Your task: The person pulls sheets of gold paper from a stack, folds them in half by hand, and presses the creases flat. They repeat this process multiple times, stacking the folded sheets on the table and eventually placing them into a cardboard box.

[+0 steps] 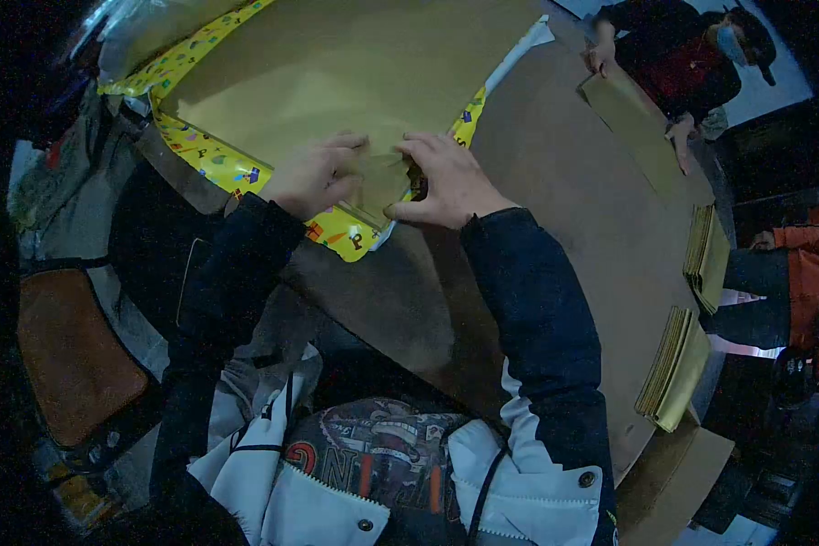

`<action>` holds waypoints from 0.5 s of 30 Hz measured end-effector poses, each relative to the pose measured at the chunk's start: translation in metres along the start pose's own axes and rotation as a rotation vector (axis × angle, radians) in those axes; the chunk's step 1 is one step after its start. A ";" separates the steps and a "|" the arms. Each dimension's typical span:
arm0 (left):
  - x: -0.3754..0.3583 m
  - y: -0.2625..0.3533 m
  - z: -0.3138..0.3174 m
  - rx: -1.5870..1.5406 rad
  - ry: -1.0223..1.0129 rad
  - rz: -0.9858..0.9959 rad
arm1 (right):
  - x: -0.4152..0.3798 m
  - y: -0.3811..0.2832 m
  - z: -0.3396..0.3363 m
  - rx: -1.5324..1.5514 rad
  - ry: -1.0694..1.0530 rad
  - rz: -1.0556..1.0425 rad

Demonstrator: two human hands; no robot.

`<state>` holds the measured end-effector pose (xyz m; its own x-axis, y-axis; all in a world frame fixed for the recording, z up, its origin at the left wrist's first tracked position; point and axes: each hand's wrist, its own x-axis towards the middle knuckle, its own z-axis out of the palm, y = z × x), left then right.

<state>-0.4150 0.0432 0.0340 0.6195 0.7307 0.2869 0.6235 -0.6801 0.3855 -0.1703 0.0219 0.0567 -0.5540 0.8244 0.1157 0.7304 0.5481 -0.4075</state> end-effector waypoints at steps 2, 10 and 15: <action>0.000 -0.001 0.000 0.002 0.018 0.011 | 0.001 0.000 0.001 -0.013 -0.007 0.012; 0.000 0.001 0.001 0.037 0.047 0.022 | 0.000 -0.006 0.005 -0.047 0.034 -0.011; 0.001 0.001 -0.003 0.003 -0.105 -0.017 | -0.001 -0.007 0.007 -0.060 0.022 0.003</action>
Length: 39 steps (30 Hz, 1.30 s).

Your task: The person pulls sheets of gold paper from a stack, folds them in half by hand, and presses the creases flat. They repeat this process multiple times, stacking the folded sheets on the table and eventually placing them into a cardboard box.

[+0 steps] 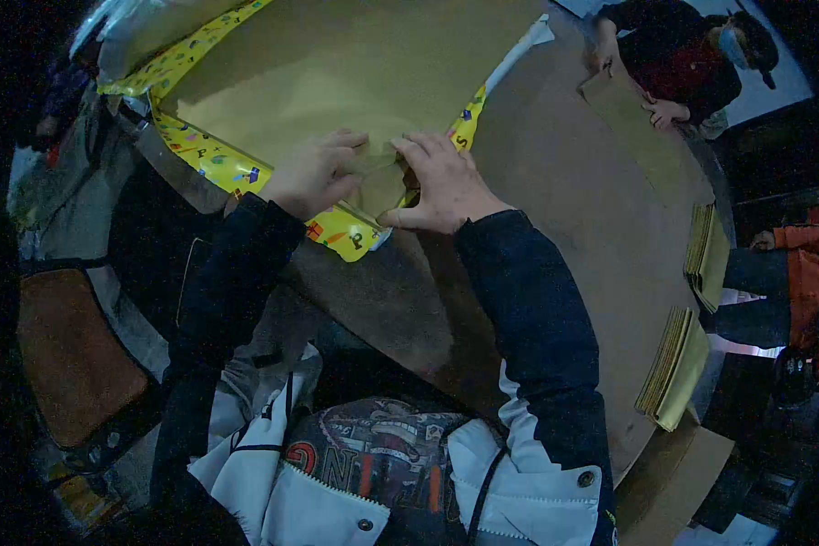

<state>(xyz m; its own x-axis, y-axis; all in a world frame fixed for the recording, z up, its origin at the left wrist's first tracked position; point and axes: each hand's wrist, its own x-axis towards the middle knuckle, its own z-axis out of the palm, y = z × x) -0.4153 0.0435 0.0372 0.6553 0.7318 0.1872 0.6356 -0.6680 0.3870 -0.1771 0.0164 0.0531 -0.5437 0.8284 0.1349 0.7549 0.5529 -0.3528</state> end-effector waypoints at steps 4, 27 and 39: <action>0.003 0.006 -0.005 -0.066 0.016 -0.038 | 0.001 -0.002 0.001 -0.022 0.006 0.021; -0.045 0.033 -0.014 0.129 0.439 0.160 | 0.001 -0.005 0.007 -0.066 0.052 0.083; -0.039 0.019 -0.004 -0.142 0.325 -0.031 | 0.002 -0.005 0.007 -0.069 0.061 0.085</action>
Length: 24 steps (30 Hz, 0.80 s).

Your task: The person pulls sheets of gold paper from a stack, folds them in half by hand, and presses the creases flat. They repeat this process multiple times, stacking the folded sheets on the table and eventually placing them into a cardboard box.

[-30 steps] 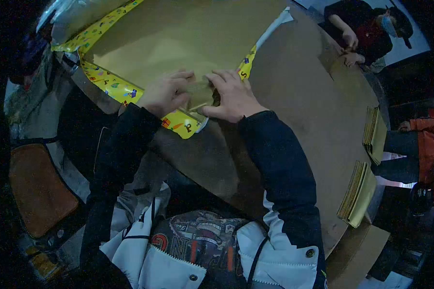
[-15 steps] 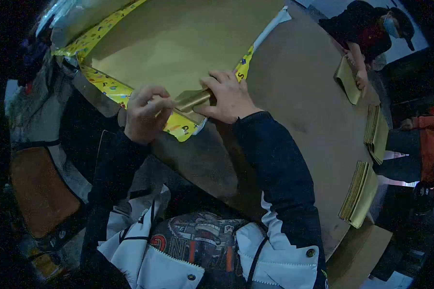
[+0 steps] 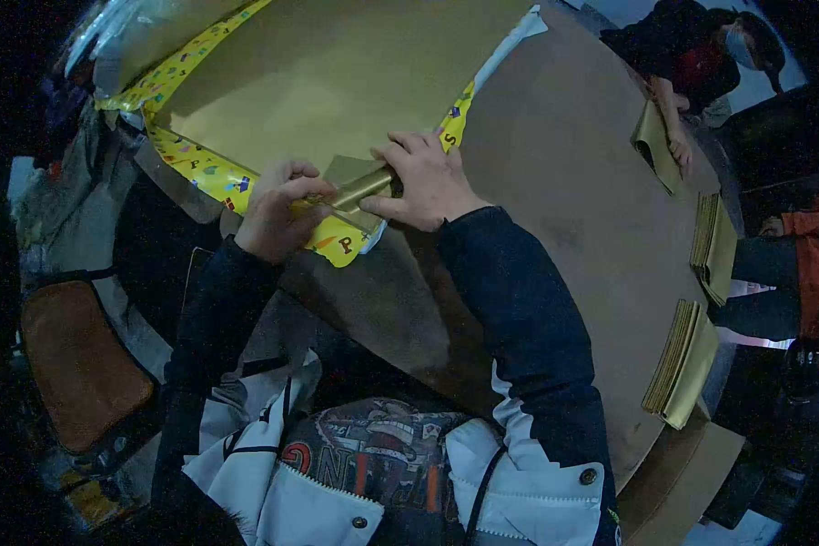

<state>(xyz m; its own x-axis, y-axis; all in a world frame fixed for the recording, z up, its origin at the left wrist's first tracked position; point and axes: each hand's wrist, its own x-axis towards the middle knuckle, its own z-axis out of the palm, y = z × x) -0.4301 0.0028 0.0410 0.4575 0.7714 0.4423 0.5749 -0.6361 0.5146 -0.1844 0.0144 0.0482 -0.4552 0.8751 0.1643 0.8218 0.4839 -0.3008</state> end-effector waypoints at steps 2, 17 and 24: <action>0.000 -0.002 -0.001 -0.016 -0.039 -0.025 | 0.001 0.000 -0.002 0.003 0.004 0.001; 0.001 -0.010 0.003 -0.147 -0.046 -0.033 | 0.001 0.002 0.000 0.029 0.005 -0.015; 0.003 -0.003 0.007 -0.068 0.021 -0.013 | 0.000 0.001 0.000 0.021 0.018 -0.017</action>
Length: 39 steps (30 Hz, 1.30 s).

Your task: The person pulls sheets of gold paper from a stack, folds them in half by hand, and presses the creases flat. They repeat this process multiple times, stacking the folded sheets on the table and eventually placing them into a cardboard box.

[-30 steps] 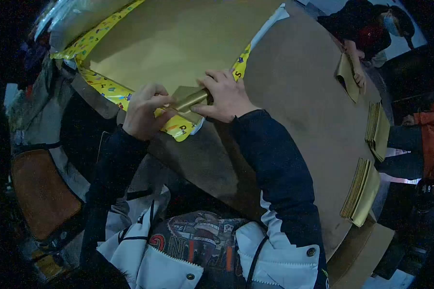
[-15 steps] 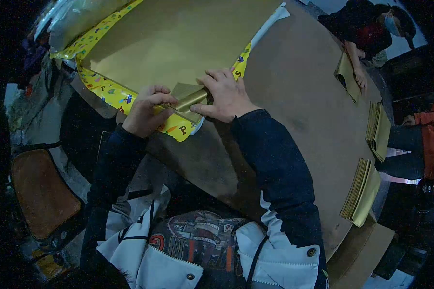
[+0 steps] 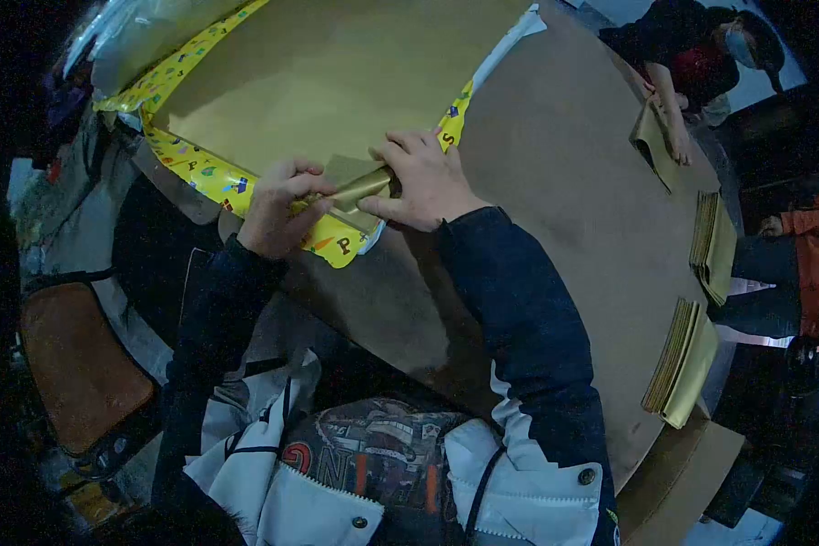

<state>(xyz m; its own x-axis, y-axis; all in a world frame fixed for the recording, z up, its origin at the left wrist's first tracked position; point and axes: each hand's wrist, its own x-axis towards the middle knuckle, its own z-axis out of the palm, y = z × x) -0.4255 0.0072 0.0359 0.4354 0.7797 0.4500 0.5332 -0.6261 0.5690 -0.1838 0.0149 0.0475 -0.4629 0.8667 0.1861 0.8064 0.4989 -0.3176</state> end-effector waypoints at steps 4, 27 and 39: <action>0.002 -0.001 -0.001 0.022 0.002 0.025 | 0.000 0.000 -0.001 0.001 -0.023 0.016; 0.002 -0.002 -0.011 -0.034 -0.090 0.020 | 0.000 0.003 0.000 0.023 -0.013 0.001; 0.005 -0.005 -0.007 -0.003 -0.081 0.068 | -0.001 0.001 -0.002 0.022 -0.001 0.006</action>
<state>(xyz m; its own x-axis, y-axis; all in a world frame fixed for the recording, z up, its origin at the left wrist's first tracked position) -0.4313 0.0144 0.0399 0.5280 0.7322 0.4303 0.4980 -0.6773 0.5415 -0.1822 0.0142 0.0486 -0.4583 0.8697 0.1831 0.8010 0.4935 -0.3389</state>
